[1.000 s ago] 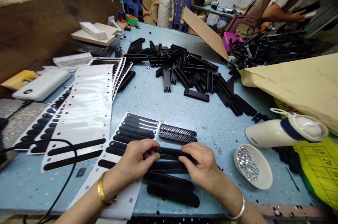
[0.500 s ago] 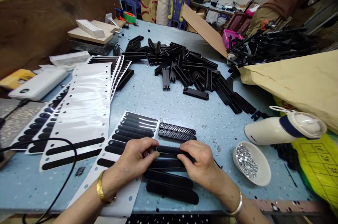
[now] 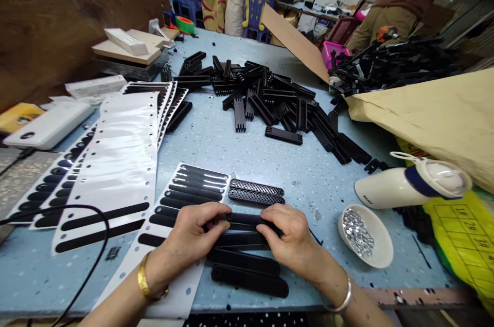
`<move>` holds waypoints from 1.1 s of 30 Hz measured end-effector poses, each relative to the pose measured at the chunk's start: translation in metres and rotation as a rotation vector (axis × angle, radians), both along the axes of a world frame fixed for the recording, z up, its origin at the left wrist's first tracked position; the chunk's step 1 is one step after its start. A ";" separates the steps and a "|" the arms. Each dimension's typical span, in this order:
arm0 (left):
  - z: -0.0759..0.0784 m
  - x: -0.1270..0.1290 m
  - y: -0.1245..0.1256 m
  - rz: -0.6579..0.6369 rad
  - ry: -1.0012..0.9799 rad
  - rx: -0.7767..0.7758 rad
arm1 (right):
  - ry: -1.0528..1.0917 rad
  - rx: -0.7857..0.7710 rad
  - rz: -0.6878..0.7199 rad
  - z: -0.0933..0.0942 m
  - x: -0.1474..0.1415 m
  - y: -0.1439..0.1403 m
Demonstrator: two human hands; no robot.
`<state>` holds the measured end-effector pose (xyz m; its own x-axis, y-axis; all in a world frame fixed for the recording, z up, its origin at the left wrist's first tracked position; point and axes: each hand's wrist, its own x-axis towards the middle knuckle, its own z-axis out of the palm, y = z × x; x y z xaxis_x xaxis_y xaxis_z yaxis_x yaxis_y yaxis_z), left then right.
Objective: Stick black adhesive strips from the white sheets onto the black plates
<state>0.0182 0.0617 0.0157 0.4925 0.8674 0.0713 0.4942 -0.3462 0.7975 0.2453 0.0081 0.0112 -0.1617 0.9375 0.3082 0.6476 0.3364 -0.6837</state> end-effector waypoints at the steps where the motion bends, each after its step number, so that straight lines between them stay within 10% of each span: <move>1: 0.000 0.000 0.000 -0.013 -0.010 -0.001 | 0.001 0.000 0.000 0.001 0.000 0.000; 33: -0.006 -0.002 0.006 -0.141 -0.040 0.149 | 0.229 -0.073 0.003 -0.007 0.008 -0.002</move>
<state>0.0163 0.0678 0.0099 0.6022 0.7688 0.2153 0.4018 -0.5249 0.7503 0.2529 0.0064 0.0038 -0.0980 0.9584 0.2682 0.4721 0.2820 -0.8352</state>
